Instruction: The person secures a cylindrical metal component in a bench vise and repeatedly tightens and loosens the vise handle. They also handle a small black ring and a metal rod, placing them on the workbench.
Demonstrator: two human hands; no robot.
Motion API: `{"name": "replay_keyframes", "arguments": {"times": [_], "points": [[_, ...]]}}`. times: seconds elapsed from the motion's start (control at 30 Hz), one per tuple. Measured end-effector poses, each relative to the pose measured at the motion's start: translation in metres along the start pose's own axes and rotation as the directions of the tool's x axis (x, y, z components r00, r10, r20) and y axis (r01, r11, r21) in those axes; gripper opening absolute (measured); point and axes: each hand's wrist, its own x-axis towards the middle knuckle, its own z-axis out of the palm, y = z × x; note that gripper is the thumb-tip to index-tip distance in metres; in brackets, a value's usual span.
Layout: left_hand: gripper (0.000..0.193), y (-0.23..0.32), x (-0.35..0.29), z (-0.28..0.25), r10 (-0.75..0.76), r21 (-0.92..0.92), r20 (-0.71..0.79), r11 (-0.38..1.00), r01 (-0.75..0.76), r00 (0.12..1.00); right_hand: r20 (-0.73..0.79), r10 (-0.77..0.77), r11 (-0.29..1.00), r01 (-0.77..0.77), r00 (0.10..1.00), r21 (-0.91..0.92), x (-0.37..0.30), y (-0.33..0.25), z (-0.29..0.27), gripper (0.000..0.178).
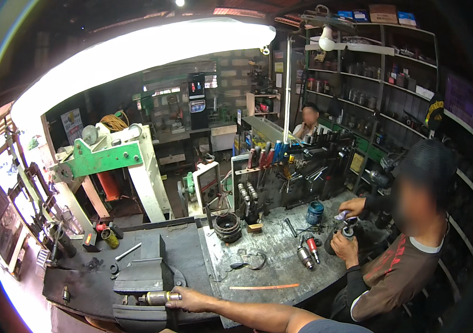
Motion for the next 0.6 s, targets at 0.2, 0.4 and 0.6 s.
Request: {"name": "replay_keyframes", "arguments": {"times": [0.2,0.4,0.6], "points": [[0.021,0.001,0.040,0.050,-0.203,0.164,-0.116,0.961,0.221,0.972,0.036,0.021,0.999,-0.022,0.999,0.035,-0.003,0.000,-0.003,0.066],[0.021,0.002,0.014,0.045,-0.068,0.168,-0.381,0.975,0.142,0.922,0.066,0.027,0.998,-0.031,0.997,0.052,-0.002,0.003,-0.004,0.065],[0.020,-0.026,-0.026,0.046,-0.047,0.110,-0.685,0.980,0.167,0.727,0.083,-0.028,0.998,0.024,0.996,0.053,0.001,0.006,-0.006,0.065]]}}
